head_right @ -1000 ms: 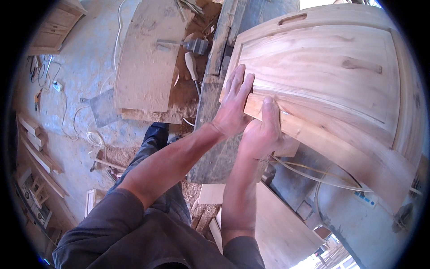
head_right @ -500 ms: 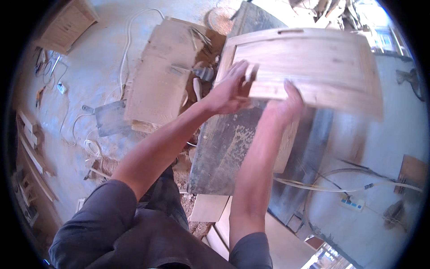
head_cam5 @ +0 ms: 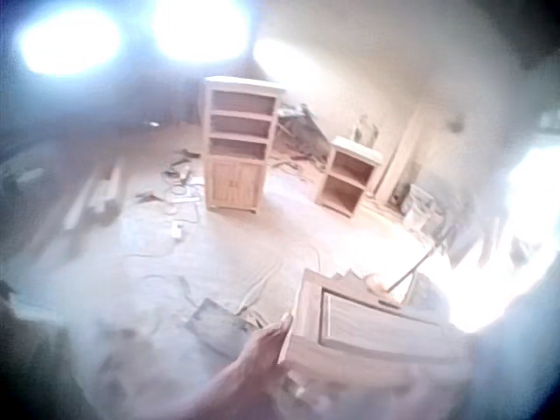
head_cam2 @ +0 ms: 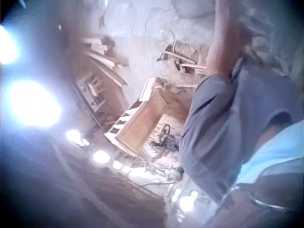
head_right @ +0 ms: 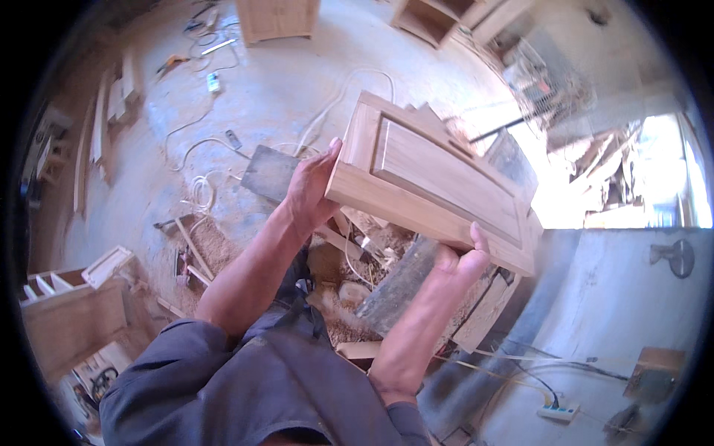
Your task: The person repeatedly picks up a wooden panel, places it on a workbench, and then moves it to a stack of similar panels. This cycle is performed multiple times throughout the clip.
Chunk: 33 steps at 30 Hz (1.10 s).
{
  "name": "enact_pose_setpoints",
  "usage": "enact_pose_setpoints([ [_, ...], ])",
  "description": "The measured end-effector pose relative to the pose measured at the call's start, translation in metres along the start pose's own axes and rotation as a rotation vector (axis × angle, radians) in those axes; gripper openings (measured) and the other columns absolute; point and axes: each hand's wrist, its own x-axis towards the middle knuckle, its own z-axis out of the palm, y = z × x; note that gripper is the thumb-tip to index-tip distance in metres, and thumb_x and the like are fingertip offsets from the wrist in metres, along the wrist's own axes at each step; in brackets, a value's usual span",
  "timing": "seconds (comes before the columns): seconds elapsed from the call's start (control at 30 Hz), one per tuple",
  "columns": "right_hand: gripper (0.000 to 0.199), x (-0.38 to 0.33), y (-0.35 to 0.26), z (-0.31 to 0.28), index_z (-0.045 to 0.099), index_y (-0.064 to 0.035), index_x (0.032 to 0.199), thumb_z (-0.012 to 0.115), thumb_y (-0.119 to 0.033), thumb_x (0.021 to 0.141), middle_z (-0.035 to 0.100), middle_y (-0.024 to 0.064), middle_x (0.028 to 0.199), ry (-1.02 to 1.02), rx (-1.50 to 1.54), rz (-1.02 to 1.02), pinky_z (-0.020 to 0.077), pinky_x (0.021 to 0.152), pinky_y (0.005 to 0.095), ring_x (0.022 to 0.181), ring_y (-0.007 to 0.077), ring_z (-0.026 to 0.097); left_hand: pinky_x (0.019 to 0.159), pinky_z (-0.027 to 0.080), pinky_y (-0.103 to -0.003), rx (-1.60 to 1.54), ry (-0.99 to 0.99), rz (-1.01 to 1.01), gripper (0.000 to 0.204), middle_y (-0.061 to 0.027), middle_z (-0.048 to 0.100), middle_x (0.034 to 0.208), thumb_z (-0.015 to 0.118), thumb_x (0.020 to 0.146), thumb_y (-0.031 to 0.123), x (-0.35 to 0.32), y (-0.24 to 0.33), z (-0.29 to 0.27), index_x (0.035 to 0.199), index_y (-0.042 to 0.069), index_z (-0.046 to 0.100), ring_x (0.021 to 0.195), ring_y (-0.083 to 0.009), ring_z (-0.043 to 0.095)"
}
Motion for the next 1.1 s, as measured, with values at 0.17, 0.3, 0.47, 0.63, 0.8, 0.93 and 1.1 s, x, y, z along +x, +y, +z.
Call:
enact_pose_setpoints([
  [0.17, 0.057, -0.06, 0.055, 0.05, 0.053, -0.0017, 0.129, 0.065, 0.002, 0.074, 0.061, 0.0161, 0.122, -0.12, -0.066, 0.118, 0.0501, 0.097, 0.0575, 0.114, 0.0354, 0.06, 0.094, 0.052, -0.036, -0.269, 0.224, 0.065, 0.044, -0.0137, 0.062, 0.114, 0.042, 0.105, 0.034, -0.054, 0.092, -0.009, 0.13, -0.002, 0.05, 0.101, -0.0227, 0.063],
  [0.3, 0.051, -0.106, 0.109, 0.091, 0.054, -0.0001, 0.124, 0.065, 0.003, 0.074, 0.062, 0.018, 0.118, -0.219, -0.143, 0.159, 0.0564, 0.09, 0.0523, 0.106, 0.0368, 0.064, 0.089, 0.055, -0.039, -0.302, 0.166, 0.238, 0.046, -0.0154, 0.061, 0.118, 0.035, 0.107, 0.032, -0.083, 0.144, -0.057, 0.133, -0.004, 0.047, 0.102, -0.0262, 0.064],
  [0.47, 0.047, -0.151, 0.211, 0.134, 0.055, 0.0012, 0.118, 0.067, 0.003, 0.073, 0.062, 0.0185, 0.113, -0.251, -0.284, 0.273, 0.0571, 0.089, 0.0517, 0.102, 0.0365, 0.064, 0.091, 0.055, -0.041, -0.363, 0.19, 0.336, 0.047, -0.0187, 0.059, 0.127, 0.029, 0.108, 0.028, -0.122, 0.214, -0.144, 0.135, -0.006, 0.044, 0.108, -0.0287, 0.063],
  [0.63, 0.047, -0.201, 0.329, 0.159, 0.053, 0.0007, 0.116, 0.071, -0.001, 0.073, 0.06, 0.0161, 0.107, -0.441, -0.46, 0.449, 0.0562, 0.087, 0.0473, 0.095, 0.0341, 0.061, 0.095, 0.054, -0.04, -0.433, 0.366, 0.45, 0.048, -0.021, 0.06, 0.125, 0.029, 0.107, 0.029, -0.162, 0.286, -0.247, 0.134, -0.007, 0.047, 0.109, -0.0294, 0.064],
  [0.8, 0.06, -0.24, 0.415, 0.169, 0.051, 0.0016, 0.124, 0.065, 0.007, 0.066, 0.06, 0.0158, 0.116, -0.489, -0.565, 0.604, 0.0502, 0.101, 0.0521, 0.109, 0.0356, 0.06, 0.099, 0.051, -0.04, -0.633, 0.378, 0.516, 0.043, -0.0205, 0.063, 0.12, 0.033, 0.106, 0.027, -0.213, 0.322, -0.347, 0.128, -0.005, 0.052, 0.106, -0.0282, 0.065],
  [0.93, 0.036, -0.289, 0.467, 0.182, 0.062, 0.0018, 0.102, 0.062, 0.001, 0.066, 0.065, 0.0139, 0.106, -0.546, -0.718, 0.588, 0.0507, 0.099, 0.0486, 0.102, 0.0318, 0.063, 0.098, 0.051, -0.041, -0.596, 0.47, 0.542, 0.042, -0.0188, 0.066, 0.115, 0.034, 0.105, 0.026, -0.256, 0.346, -0.426, 0.125, -0.005, 0.054, 0.106, -0.0294, 0.065],
  [1.1, 0.006, -0.273, 0.523, 0.205, 0.061, -0.0044, 0.063, 0.06, 0.001, 0.063, 0.066, 0.009, 0.072, -0.815, -0.636, 0.82, 0.057, 0.081, 0.0419, 0.076, 0.0251, 0.068, 0.068, 0.05, -0.032, -0.368, 0.582, 0.633, 0.044, -0.0105, 0.07, 0.094, 0.044, 0.103, 0.038, -0.304, 0.411, -0.479, 0.117, 0.0, 0.058, 0.077, -0.0183, 0.063],
])
